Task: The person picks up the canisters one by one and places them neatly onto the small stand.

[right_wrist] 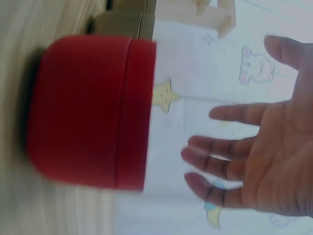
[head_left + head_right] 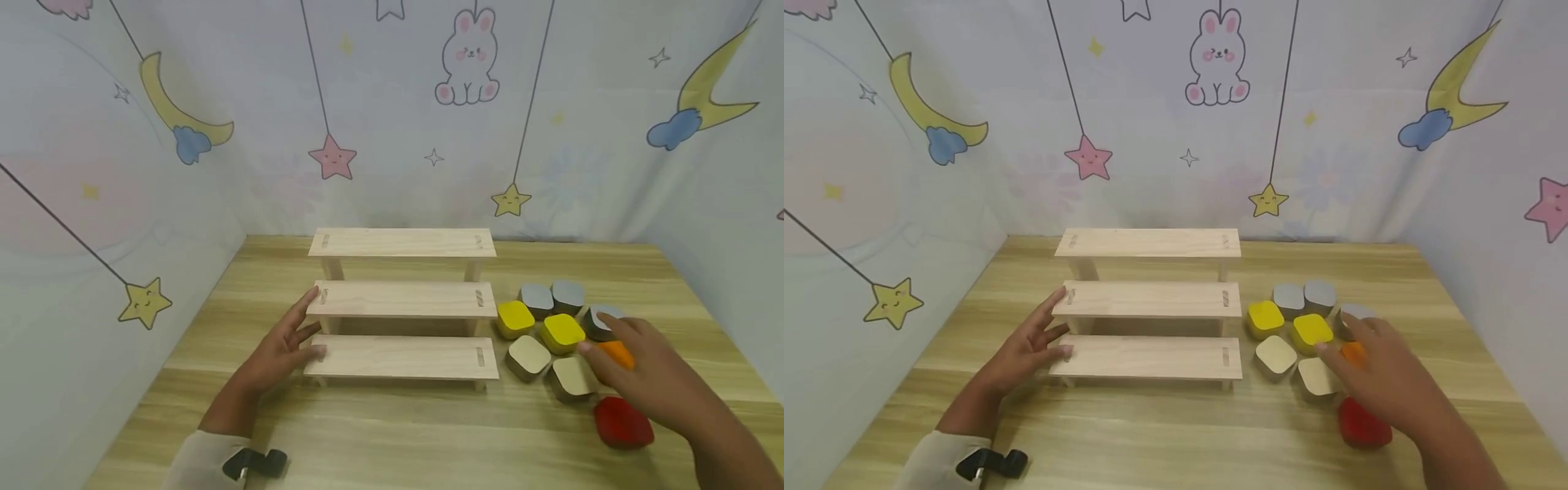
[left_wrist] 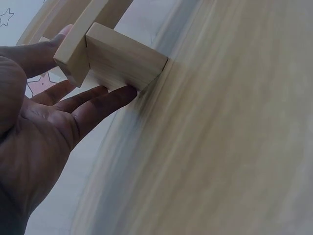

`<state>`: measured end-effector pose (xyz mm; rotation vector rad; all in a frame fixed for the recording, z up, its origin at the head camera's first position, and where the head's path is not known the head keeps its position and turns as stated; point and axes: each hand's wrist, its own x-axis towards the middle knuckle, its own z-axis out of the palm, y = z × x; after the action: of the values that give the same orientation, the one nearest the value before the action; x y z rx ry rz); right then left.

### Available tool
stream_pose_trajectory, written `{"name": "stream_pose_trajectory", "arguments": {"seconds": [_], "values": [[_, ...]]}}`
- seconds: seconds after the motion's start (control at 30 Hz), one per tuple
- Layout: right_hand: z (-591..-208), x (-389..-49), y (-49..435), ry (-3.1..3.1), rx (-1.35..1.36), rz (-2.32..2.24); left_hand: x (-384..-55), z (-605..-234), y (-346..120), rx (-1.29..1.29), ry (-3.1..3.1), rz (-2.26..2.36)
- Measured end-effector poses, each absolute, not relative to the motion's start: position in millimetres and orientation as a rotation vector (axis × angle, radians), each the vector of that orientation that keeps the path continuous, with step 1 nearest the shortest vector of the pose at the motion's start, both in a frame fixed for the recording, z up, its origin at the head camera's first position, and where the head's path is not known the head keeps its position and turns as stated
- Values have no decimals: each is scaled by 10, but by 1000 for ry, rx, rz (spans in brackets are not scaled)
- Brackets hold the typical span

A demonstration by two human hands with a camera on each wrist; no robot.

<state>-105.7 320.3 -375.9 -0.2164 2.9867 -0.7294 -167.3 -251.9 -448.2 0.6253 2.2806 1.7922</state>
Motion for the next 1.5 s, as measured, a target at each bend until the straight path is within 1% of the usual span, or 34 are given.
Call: {"name": "stream_pose_trajectory", "arguments": {"seconds": [0.27,0.47,0.67,0.9,1.1,1.33,1.5], "values": [[-3954,-968,3516,3042,-314,-747,-1643,-4473,-2541,637,2334,1722],[-4050,-922,3633,3131,-300,-839,-1640,-4466,-2565,652,2366,1695],[-4116,-849,3748,2908,-253,-979,-1623,-4478,-2589,646,2348,1716],[-4268,-810,3941,2663,-424,-1191,-1616,-4485,-2591,627,2315,1735],[-4327,-800,4038,2584,-473,-1183,-1629,-4491,-2582,642,2313,1741],[-4346,-812,4129,2432,-375,-1144,-1634,-4482,-2568,634,2317,1739],[-4383,-833,4168,2334,-405,-1189,-1635,-4486,-2563,625,2309,1742]]}}
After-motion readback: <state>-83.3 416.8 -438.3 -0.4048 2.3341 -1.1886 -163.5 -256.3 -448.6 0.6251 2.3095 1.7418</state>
